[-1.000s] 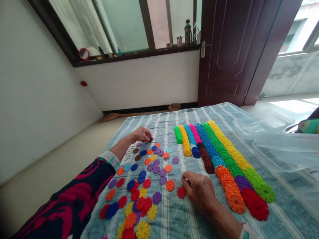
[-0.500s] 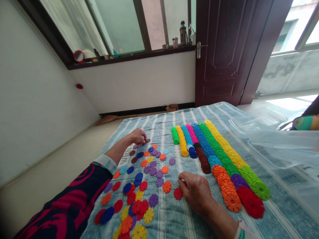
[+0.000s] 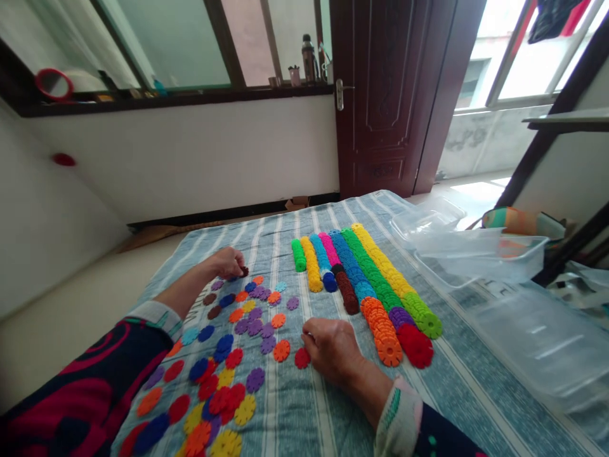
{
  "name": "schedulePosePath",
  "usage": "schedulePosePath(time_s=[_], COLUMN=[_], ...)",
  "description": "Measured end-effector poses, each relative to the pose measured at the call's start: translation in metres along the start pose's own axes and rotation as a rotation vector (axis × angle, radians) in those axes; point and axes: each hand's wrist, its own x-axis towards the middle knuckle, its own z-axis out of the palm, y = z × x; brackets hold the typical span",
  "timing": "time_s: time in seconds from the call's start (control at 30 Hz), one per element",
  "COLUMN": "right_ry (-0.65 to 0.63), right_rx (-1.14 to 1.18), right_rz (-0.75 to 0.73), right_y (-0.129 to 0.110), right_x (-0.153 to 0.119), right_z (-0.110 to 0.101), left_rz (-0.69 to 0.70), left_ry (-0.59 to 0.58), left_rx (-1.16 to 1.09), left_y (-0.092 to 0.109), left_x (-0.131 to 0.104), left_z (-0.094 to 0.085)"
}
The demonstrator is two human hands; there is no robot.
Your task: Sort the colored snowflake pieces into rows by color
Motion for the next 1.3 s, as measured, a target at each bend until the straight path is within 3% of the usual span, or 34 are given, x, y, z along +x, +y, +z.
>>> schedulePosePath(time_s=[0.1,0.17,0.23,0.33,0.4,0.47,0.53,0.63,0.9,1.03,1.1,1.17,1.3], right_ry=[0.032,0.072,0.155,0.355,0.487,0.598,0.725,0.809,0.739,0.680,0.636,0.574,0.446], right_rx=[-0.009,0.010,0.044,0.115,0.199,0.257,0.261,0.261,0.208,0.181,0.203,0.244,0.294], right_rz=[-0.053,-0.145,-0.260,-0.339,-0.279,-0.174,-0.081,-0.020,-0.064,-0.075,-0.083,-0.103,-0.200], right_y=[-0.004,-0.012,-0.021,-0.032,-0.030,-0.022,-0.012,-0.001,-0.007,-0.012,-0.013,-0.016,-0.025], right_x=[-0.002,-0.003,-0.002,0.003,0.008,0.011,0.013,0.012,0.009,0.006,0.004,0.003,0.002], right_z=[-0.002,-0.008,-0.021,-0.053,-0.079,-0.104,-0.125,-0.142,-0.136,-0.127,-0.121,-0.112,-0.088], left_rz=[0.007,0.078,0.256,0.430,0.511,0.499,0.485,0.485,0.674,0.695,0.652,0.542,0.292], left_ry=[-0.020,-0.064,-0.207,-0.340,-0.306,-0.277,-0.230,-0.154,0.054,0.150,0.179,0.175,0.239], left_rx=[-0.044,-0.124,-0.359,-0.496,-0.490,-0.475,-0.456,-0.417,-0.245,-0.168,-0.087,0.022,0.085], left_y=[0.017,0.037,0.061,0.097,0.116,0.130,0.139,0.145,0.142,0.135,0.123,0.099,0.026], left_x=[-0.019,-0.038,-0.060,-0.091,-0.104,-0.112,-0.115,-0.117,-0.131,-0.133,-0.129,-0.122,-0.098], left_z=[0.004,0.016,0.037,0.081,0.109,0.132,0.145,0.152,0.169,0.174,0.163,0.140,0.079])
